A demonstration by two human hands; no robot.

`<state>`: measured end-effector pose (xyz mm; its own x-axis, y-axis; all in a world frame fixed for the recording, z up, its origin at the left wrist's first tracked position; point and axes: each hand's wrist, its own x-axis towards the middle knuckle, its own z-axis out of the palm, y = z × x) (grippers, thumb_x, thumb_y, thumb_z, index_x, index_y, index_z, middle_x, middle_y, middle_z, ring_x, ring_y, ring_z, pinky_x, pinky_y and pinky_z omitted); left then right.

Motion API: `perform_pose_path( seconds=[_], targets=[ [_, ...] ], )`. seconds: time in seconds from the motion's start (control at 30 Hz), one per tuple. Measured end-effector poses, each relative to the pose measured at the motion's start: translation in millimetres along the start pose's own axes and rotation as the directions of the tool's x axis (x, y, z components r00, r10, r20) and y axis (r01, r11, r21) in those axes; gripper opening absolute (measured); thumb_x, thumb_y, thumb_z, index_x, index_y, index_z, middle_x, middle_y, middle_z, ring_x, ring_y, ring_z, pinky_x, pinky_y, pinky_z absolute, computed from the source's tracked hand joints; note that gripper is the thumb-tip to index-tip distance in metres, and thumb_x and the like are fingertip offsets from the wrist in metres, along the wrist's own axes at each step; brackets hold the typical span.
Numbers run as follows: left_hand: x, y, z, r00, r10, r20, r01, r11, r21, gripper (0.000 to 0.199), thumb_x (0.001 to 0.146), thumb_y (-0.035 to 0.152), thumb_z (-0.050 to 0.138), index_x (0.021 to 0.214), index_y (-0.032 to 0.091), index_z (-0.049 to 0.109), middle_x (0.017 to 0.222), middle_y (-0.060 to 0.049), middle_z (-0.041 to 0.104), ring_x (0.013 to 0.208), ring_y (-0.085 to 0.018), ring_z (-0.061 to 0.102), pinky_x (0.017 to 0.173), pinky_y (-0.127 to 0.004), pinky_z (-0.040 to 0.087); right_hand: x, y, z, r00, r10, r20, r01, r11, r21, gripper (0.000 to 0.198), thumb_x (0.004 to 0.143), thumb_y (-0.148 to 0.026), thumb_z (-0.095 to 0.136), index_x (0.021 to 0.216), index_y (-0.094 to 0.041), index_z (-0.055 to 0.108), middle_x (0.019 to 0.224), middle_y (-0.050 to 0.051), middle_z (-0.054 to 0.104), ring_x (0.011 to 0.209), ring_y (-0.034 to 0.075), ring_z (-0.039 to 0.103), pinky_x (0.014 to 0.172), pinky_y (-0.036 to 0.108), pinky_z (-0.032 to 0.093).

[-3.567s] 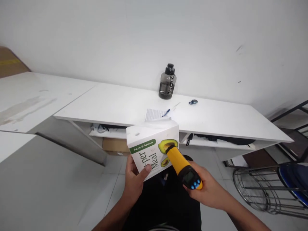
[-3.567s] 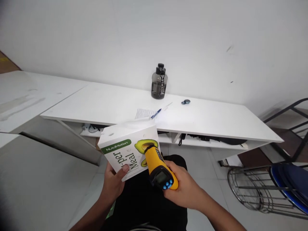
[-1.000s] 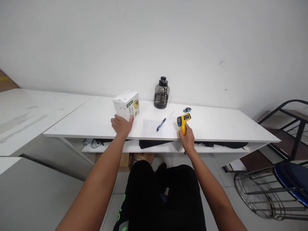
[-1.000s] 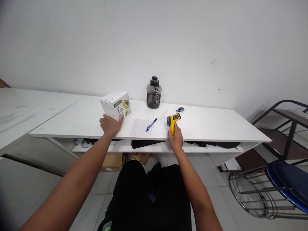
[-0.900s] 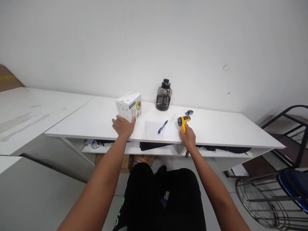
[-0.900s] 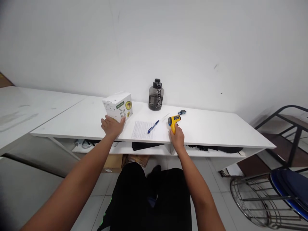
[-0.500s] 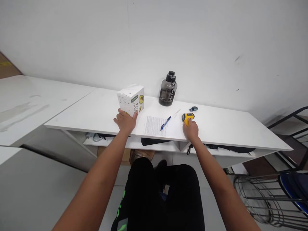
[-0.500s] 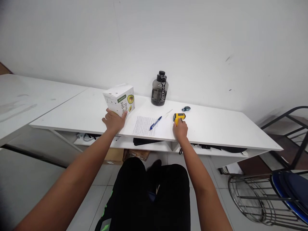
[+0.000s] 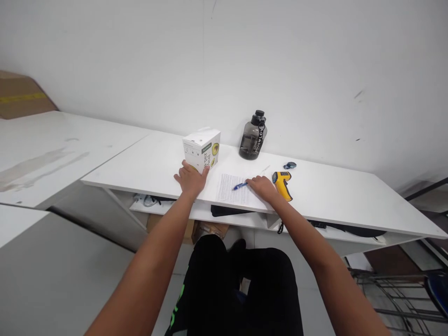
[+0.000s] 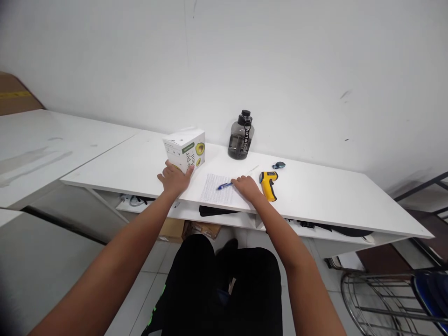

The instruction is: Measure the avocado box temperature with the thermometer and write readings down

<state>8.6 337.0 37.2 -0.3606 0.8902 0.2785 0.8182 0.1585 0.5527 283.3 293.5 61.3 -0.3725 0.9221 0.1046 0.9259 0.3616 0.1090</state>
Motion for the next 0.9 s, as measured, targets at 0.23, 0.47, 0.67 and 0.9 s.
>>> perform_pose_path(
  seconds=[0.23,0.47,0.67,0.9],
  targets=[
    [3.4,-3.3,5.7,1.0,0.005,-0.009,-0.004,1.0,0.03,0.104,0.092,0.068,0.04,0.156,-0.01,0.012,0.149,-0.038,0.042,0.141,-0.044,0.038,0.119,-0.062,0.02,-20.7,-10.2,16.5,0.805,0.515,-0.295,-0.116,0.623,0.773,0.035,0.094,-0.055,0.052,0.098,-0.021,0.059,0.071,-0.002,0.061,0.066,0.019,0.056,0.068,0.03,0.042],
    [1.5,-1.5,2.4,1.0,0.0,0.006,0.0,1.0,0.013,0.107,0.09,0.07,0.042,0.157,-0.007,0.013,0.15,-0.036,0.042,0.142,-0.044,0.036,0.119,-0.062,0.019,-17.4,-10.3,24.0,0.852,0.516,-0.085,-0.072,0.277,0.958,0.045,0.092,-0.063,0.044,0.086,-0.023,0.063,0.06,-0.003,0.058,0.054,0.016,0.049,0.059,0.03,0.04],
    [2.6,-2.4,2.7,1.0,-0.01,0.01,0.01,1.0,0.005,0.109,0.088,0.069,0.045,0.156,-0.008,0.012,0.152,-0.036,0.04,0.144,-0.045,0.034,0.12,-0.062,0.017,-19.5,-6.1,25.1,0.76,0.639,-0.116,-0.115,0.308,0.944,0.047,0.09,-0.058,0.052,0.061,-0.022,0.062,0.049,-0.003,0.049,0.059,0.018,0.051,0.07,0.033,0.046],
    [3.3,-3.8,0.5,0.998,-0.009,0.065,0.009,1.0,0.002,0.118,0.08,0.068,0.054,0.157,-0.006,0.005,0.154,-0.035,0.036,0.147,-0.045,0.03,0.121,-0.062,0.014,-19.0,-4.7,24.4,0.781,0.617,-0.097,-0.146,0.332,0.932,0.036,0.085,-0.043,0.054,0.057,-0.022,0.061,0.048,-0.004,0.049,0.059,0.018,0.05,0.067,0.033,0.043]
  ],
)
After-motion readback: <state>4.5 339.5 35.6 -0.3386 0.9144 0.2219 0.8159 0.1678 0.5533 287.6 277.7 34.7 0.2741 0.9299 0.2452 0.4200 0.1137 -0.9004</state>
